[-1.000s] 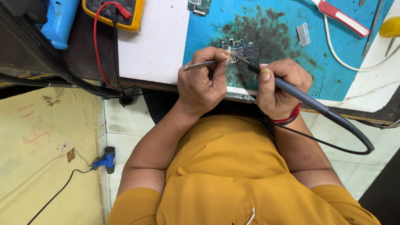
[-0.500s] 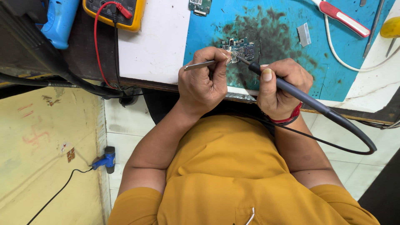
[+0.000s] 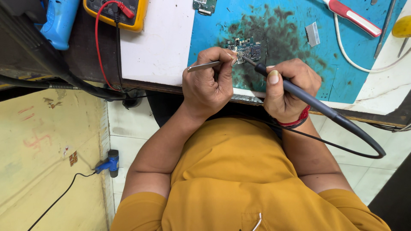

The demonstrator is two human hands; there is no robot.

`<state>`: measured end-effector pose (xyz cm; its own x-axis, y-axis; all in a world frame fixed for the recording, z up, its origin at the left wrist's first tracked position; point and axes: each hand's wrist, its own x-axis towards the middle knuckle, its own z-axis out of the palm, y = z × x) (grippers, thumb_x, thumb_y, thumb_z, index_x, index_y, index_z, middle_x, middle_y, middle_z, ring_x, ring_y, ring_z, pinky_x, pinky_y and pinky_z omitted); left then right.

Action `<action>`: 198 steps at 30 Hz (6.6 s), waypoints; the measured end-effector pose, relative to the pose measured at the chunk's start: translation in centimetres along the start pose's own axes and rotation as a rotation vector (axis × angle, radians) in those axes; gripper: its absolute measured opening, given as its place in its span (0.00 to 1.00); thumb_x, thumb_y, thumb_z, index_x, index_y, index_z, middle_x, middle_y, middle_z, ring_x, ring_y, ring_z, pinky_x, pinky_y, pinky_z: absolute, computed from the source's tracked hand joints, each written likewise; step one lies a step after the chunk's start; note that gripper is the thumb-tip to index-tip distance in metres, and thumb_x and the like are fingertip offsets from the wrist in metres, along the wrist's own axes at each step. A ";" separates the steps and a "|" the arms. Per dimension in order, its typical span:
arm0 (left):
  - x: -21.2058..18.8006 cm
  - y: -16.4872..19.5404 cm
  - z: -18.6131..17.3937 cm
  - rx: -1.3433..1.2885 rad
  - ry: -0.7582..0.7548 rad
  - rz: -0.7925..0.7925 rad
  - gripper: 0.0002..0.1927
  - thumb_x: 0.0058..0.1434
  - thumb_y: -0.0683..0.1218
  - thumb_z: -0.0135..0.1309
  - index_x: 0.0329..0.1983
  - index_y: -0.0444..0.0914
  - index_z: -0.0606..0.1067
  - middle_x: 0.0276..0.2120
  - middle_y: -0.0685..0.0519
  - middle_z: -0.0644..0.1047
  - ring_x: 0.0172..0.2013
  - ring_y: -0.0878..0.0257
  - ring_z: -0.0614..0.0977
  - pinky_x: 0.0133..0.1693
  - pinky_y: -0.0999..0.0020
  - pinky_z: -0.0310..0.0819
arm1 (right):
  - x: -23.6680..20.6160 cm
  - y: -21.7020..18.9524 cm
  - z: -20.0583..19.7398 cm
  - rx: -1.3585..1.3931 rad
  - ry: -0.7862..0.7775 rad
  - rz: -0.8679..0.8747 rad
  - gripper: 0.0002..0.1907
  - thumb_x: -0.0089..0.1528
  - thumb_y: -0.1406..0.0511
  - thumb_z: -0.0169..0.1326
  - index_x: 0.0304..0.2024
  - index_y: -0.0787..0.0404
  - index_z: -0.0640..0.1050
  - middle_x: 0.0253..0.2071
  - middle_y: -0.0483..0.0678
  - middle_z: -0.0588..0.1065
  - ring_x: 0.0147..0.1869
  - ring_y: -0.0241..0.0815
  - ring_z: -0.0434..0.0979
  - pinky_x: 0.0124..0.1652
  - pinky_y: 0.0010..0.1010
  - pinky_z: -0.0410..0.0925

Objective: The person solders components on a small circuit board at a workbench, holding the board steady with tweezers in one hand while applying a soldering iron with the other. They reposition the board and continue soldering different points, with a multimeter and other boards on the bench.

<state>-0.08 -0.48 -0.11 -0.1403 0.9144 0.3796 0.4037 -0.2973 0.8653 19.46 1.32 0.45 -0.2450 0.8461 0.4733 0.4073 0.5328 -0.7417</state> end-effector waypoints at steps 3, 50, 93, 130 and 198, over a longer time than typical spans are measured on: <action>0.0 0.0 0.0 -0.020 0.004 -0.008 0.07 0.75 0.38 0.55 0.49 0.37 0.68 0.42 0.52 0.82 0.32 0.69 0.86 0.33 0.77 0.81 | 0.0 0.0 0.0 -0.002 -0.006 0.010 0.08 0.74 0.69 0.54 0.40 0.66 0.72 0.36 0.53 0.77 0.31 0.45 0.75 0.33 0.32 0.66; -0.1 0.0 0.0 -0.003 0.008 -0.007 0.07 0.74 0.38 0.55 0.48 0.38 0.68 0.41 0.52 0.82 0.31 0.70 0.85 0.32 0.78 0.80 | -0.1 -0.1 0.0 -0.015 0.005 0.011 0.08 0.73 0.68 0.54 0.39 0.66 0.74 0.35 0.53 0.78 0.30 0.45 0.76 0.33 0.31 0.67; -0.1 0.0 0.0 -0.002 0.001 -0.015 0.07 0.73 0.38 0.55 0.48 0.37 0.69 0.41 0.52 0.82 0.31 0.69 0.85 0.31 0.78 0.79 | 0.1 -0.2 -0.1 -0.003 -0.002 0.003 0.08 0.72 0.70 0.54 0.37 0.65 0.73 0.33 0.52 0.77 0.29 0.46 0.76 0.32 0.31 0.67; 0.0 -0.1 0.0 -0.010 0.003 -0.012 0.07 0.73 0.38 0.56 0.47 0.37 0.68 0.41 0.52 0.83 0.32 0.69 0.85 0.31 0.78 0.79 | 0.1 -0.3 -0.1 -0.020 0.001 0.002 0.09 0.72 0.69 0.55 0.37 0.65 0.73 0.33 0.52 0.77 0.30 0.45 0.76 0.32 0.31 0.67; -0.1 -0.1 0.0 -0.021 0.010 -0.003 0.07 0.75 0.39 0.55 0.49 0.38 0.68 0.42 0.52 0.82 0.31 0.69 0.86 0.33 0.78 0.81 | 0.0 -0.3 -0.3 -0.046 -0.024 -0.014 0.09 0.72 0.69 0.54 0.37 0.65 0.72 0.33 0.52 0.77 0.29 0.47 0.77 0.33 0.33 0.68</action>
<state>-0.08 -0.56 -0.21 -0.1500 0.9126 0.3804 0.3844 -0.3007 0.8728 19.62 1.21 0.82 -0.2717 0.8389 0.4716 0.4431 0.5441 -0.7124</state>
